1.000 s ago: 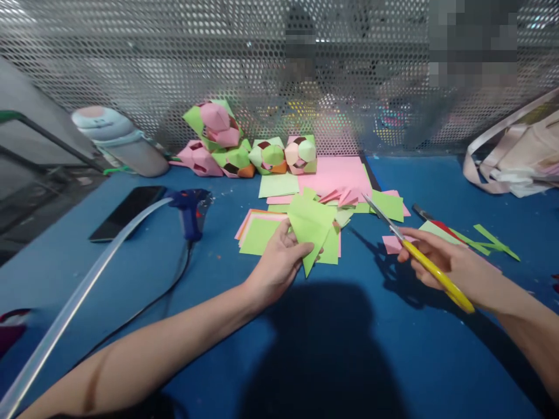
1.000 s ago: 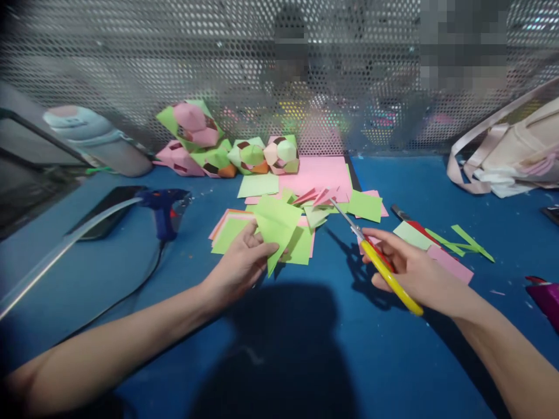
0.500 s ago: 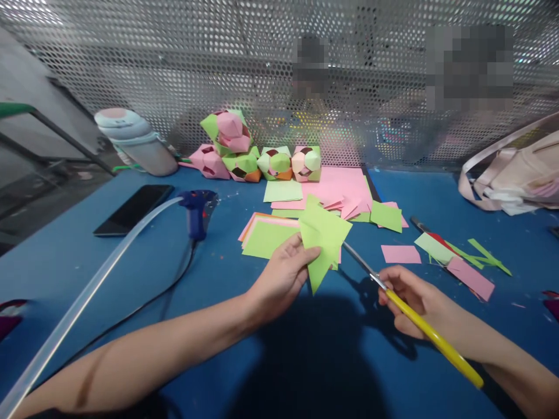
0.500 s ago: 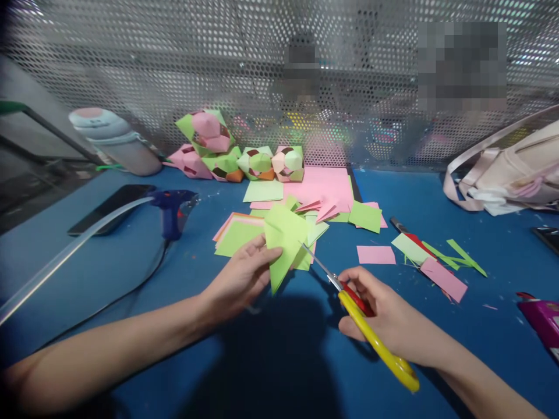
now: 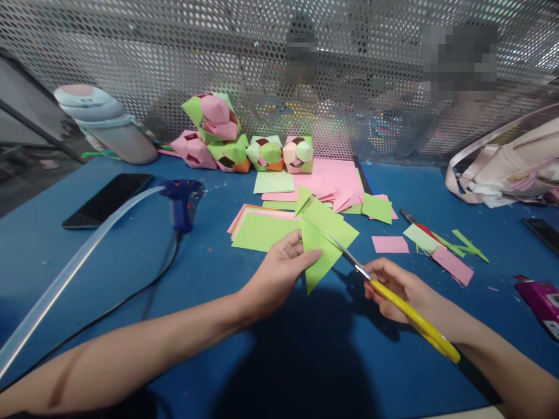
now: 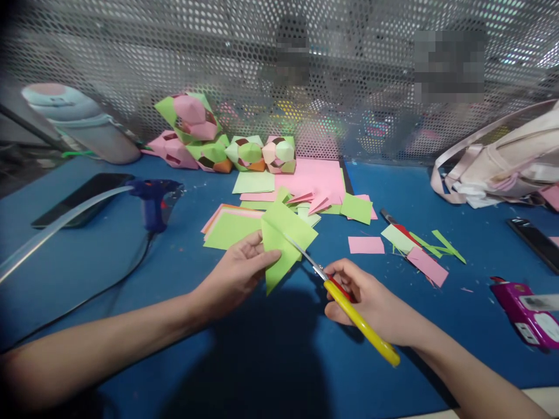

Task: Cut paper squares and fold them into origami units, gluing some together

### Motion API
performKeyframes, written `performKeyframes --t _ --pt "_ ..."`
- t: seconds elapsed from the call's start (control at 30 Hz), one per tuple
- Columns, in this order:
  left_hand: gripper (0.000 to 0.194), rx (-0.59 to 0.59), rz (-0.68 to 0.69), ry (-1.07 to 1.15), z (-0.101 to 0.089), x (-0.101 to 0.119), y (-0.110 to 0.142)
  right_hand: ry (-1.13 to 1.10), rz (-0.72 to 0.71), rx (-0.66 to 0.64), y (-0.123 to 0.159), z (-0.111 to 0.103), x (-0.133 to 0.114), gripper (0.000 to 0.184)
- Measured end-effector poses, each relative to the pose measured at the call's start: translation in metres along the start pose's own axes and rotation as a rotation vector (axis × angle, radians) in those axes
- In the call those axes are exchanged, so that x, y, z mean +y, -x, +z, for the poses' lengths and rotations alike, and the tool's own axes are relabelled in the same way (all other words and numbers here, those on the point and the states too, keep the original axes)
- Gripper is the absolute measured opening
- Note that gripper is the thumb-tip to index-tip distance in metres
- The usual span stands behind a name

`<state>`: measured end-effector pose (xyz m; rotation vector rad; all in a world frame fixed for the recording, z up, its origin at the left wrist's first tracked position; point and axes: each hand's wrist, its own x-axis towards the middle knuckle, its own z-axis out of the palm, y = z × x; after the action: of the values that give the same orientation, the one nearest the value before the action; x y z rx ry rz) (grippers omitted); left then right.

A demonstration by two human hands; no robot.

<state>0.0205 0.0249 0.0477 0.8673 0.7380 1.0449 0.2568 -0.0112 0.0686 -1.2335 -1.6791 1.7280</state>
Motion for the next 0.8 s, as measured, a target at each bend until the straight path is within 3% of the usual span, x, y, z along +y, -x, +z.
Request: performKeyframes --t 0.5,0.8 --pt "0.034 -0.026 0.026 -0.058 0.0001 -0.0020 0.0024 -0.121 0.073 -0.030 0.0002 -0.0006 0.0018 0.036" --pt "0.036 -0.007 0.017 -0.061 -0.0030 -0.0050 0.0007 -0.083 0.099 0.005 0.0004 -0.0017 0.0026 0.035"
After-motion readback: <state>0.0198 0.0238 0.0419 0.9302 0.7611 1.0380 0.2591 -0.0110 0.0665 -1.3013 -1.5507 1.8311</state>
